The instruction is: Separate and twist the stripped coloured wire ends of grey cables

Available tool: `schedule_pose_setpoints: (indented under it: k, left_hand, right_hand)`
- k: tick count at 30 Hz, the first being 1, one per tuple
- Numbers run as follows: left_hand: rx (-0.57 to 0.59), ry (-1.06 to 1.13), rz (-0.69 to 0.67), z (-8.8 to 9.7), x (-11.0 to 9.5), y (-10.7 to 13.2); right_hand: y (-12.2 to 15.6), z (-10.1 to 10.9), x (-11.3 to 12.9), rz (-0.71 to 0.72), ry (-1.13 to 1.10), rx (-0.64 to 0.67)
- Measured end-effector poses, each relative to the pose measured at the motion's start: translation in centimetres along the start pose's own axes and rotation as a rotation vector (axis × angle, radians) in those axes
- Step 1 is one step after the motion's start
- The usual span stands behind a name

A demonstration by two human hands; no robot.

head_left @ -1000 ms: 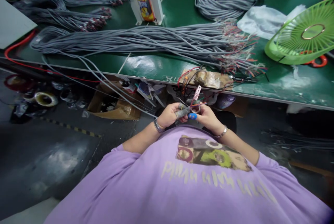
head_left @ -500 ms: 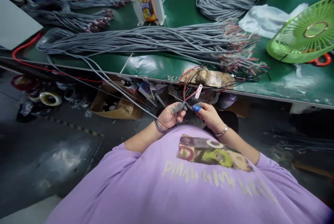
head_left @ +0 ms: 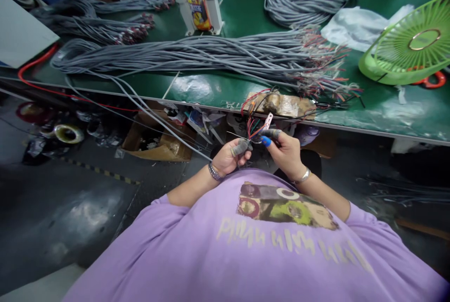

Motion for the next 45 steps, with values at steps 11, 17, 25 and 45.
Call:
schedule_pose_setpoints:
  k: [11, 17, 25, 45]
  left_hand:
    - [0.083, -0.131, -0.015, 0.1, 0.5, 0.3]
    - [0.133, -0.037, -0.016, 0.0, 0.2, 0.3]
    - [0.154, 0.131, 0.019, -0.4, 0.3, 0.6]
    - [0.049, -0.916, -0.761, -1.9, -8.5, 0.8]
  right_hand:
    - [-0.8, 0.6, -2.0, -0.059, 0.038, 0.042]
    - [1.1, -2.9, -4.1, -0.299, -0.245, 0.347]
    - [3.1, -5.6, -4.1, -0.574, -0.565, 0.460]
    - [2.1, -2.5, -8.9, -0.697, -0.695, 0.229]
Point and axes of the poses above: each hand's wrist, its own y-axis away from the middle knuckle, its own z-axis out of the back of the hand, x = y × z, the point moved 9 cm from there along -y, towards the middle knuckle, and after that the axes turned 1 degree about -x, right-handed, at the moved point
